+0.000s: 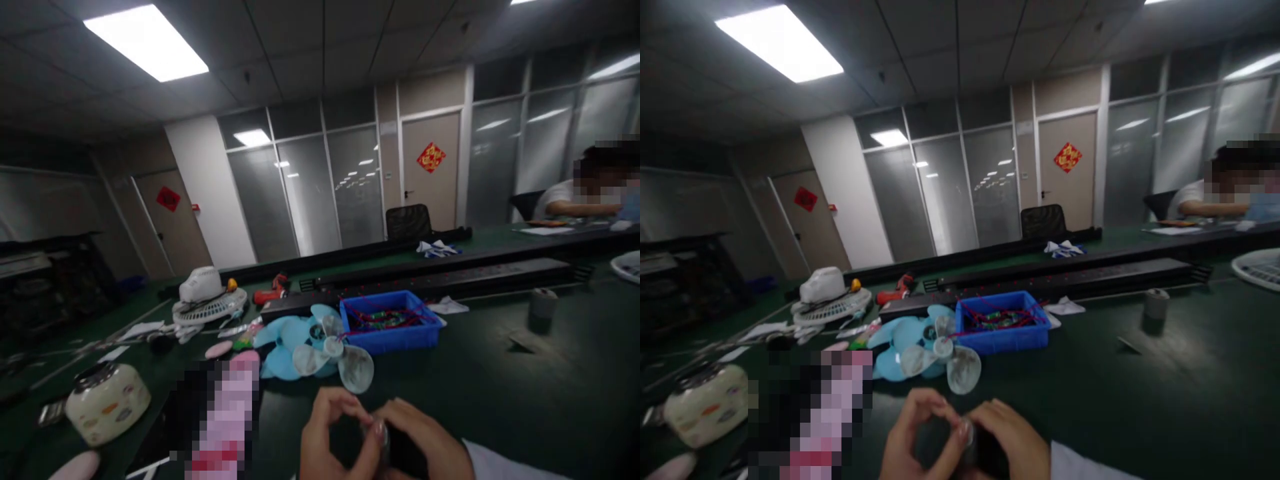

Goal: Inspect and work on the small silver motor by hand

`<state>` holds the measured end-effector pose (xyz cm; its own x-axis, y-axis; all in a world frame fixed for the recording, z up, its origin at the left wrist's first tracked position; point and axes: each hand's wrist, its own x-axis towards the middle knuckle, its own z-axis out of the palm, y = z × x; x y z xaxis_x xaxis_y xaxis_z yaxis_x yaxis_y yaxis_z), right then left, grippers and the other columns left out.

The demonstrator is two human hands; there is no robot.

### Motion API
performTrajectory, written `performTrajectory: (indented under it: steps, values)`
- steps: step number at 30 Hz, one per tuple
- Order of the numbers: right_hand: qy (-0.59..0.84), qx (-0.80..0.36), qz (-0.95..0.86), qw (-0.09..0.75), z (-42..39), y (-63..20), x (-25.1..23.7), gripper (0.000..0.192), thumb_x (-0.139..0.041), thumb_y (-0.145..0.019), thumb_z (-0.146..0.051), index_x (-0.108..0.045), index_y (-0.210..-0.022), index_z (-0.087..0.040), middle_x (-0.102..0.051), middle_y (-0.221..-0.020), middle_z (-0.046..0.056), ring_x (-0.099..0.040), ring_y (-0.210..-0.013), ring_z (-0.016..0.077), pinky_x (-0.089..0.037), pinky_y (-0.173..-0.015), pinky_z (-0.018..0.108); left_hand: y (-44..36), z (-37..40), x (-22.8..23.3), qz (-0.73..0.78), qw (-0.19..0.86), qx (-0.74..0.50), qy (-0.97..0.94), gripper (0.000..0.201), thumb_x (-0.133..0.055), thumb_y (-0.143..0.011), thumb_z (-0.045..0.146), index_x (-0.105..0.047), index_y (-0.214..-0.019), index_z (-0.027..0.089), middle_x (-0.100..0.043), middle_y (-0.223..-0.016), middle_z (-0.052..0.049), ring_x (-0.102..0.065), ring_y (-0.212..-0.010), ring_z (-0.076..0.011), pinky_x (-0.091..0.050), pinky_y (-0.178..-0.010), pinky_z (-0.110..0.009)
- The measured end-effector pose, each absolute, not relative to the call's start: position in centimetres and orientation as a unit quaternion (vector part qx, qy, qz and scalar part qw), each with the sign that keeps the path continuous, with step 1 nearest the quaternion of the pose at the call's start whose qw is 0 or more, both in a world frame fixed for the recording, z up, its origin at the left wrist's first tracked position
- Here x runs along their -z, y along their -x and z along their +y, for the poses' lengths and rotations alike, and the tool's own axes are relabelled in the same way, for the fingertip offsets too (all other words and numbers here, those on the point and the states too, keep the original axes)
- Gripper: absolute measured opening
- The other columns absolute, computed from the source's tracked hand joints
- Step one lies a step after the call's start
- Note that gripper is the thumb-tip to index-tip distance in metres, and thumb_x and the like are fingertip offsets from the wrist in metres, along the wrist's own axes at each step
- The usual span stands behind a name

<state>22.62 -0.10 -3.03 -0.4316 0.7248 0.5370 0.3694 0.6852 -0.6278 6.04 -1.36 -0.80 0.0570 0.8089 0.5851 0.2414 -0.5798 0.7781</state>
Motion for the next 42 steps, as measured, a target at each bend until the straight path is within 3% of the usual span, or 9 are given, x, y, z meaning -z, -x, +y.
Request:
performTrajectory:
  steps: [6, 14, 21, 25, 31, 34, 38, 42]
  values:
    - [0.382, -0.262, -0.814, 0.351, -1.8, -22.6, -0.4, 0.019, -0.065, -0.080, -0.027, -0.057, -0.096, -0.020, -0.065, -0.090, 0.005, -0.059, -0.085, 0.0212, -0.046, -0.078, 0.036, -5.8, -2.1, -1.2, 0.404, 0.281, -0.530, -0.691, 0.027, -0.064, -0.079, 0.016, -0.043, -0.096, 0.022, -0.065, -0.080, 0.002, -0.065, -0.077, -0.0144, -0.050, -0.076, -0.031]
    - [0.378, -0.255, -0.826, 0.331, -1.5, -23.0, -0.2, 0.021, -0.064, -0.083, -0.029, -0.058, -0.100, -0.019, -0.062, -0.089, 0.004, -0.058, -0.082, 0.0187, -0.046, -0.074, 0.033, -5.6, -2.2, -0.7, 0.404, 0.292, -0.537, -0.680, 0.027, -0.068, -0.079, 0.020, -0.047, -0.096, 0.021, -0.065, -0.088, -0.002, -0.066, -0.082, -0.0159, -0.050, -0.081, -0.034]
    - [0.376, -0.269, -0.827, 0.320, -1.5, -23.1, -0.5, 0.027, -0.065, -0.082, -0.029, -0.057, -0.107, -0.020, -0.064, -0.097, 0.006, -0.058, -0.089, 0.0207, -0.047, -0.078, 0.036, -3.8, -2.4, -1.3, 0.405, 0.243, -0.577, -0.667, 0.037, -0.070, -0.077, 0.015, -0.042, -0.100, 0.023, -0.067, -0.079, 0.002, -0.066, -0.083, -0.0166, -0.047, -0.086, -0.037]
    - [0.385, -0.268, -0.825, 0.316, -1.5, -23.1, -0.4, 0.028, -0.065, -0.082, -0.032, -0.057, -0.107, -0.021, -0.064, -0.099, 0.006, -0.058, -0.091, 0.0216, -0.047, -0.080, 0.037, -1.2, -2.7, -1.2, 0.470, 0.227, -0.466, -0.715, 0.030, -0.070, -0.077, 0.021, -0.047, -0.096, 0.022, -0.069, -0.082, 0.000, -0.067, -0.084, -0.0193, -0.048, -0.083, -0.038]
    - [0.392, -0.265, -0.822, 0.317, -1.5, -23.1, -0.3, 0.029, -0.066, -0.082, -0.032, -0.057, -0.108, -0.021, -0.064, -0.099, 0.005, -0.058, -0.092, 0.0214, -0.048, -0.081, 0.037, 0.5, -2.6, -0.7, 0.492, 0.254, -0.340, -0.760, 0.035, -0.070, -0.077, 0.024, -0.045, -0.103, 0.022, -0.072, -0.083, 0.001, -0.069, -0.085, -0.0196, -0.049, -0.084, -0.040]
    - [0.393, -0.269, -0.820, 0.317, -1.5, -23.1, -0.3, 0.028, -0.066, -0.082, -0.031, -0.057, -0.107, -0.021, -0.064, -0.098, 0.005, -0.059, -0.091, 0.0210, -0.048, -0.080, 0.036, 0.5, -2.5, -0.7, 0.494, 0.242, -0.334, -0.765, 0.045, -0.076, -0.071, 0.029, -0.048, -0.106, 0.022, -0.073, -0.087, 0.000, -0.068, -0.092, -0.0218, -0.049, -0.086, -0.041]
    - [0.391, -0.265, -0.821, 0.322, -1.6, -23.1, -0.3, 0.030, -0.066, -0.082, -0.031, -0.057, -0.109, -0.022, -0.064, -0.098, 0.005, -0.058, -0.090, 0.0210, -0.047, -0.080, 0.036, 0.3, -2.5, -0.8, 0.492, 0.242, -0.338, -0.765, 0.033, -0.076, -0.071, 0.029, -0.056, -0.096, 0.021, -0.073, -0.087, -0.001, -0.069, -0.085, -0.0217, -0.053, -0.080, -0.038]
    - [0.385, -0.265, -0.822, 0.325, -1.5, -23.0, -0.3, 0.028, -0.065, -0.082, -0.032, -0.058, -0.107, -0.021, -0.064, -0.097, 0.005, -0.058, -0.089, 0.0208, -0.046, -0.080, 0.036, -0.8, -2.6, -0.8, 0.478, 0.248, -0.432, -0.723, 0.032, -0.072, -0.077, 0.021, -0.051, -0.101, 0.022, -0.072, -0.084, 0.000, -0.069, -0.084, -0.0192, -0.052, -0.082, -0.036]
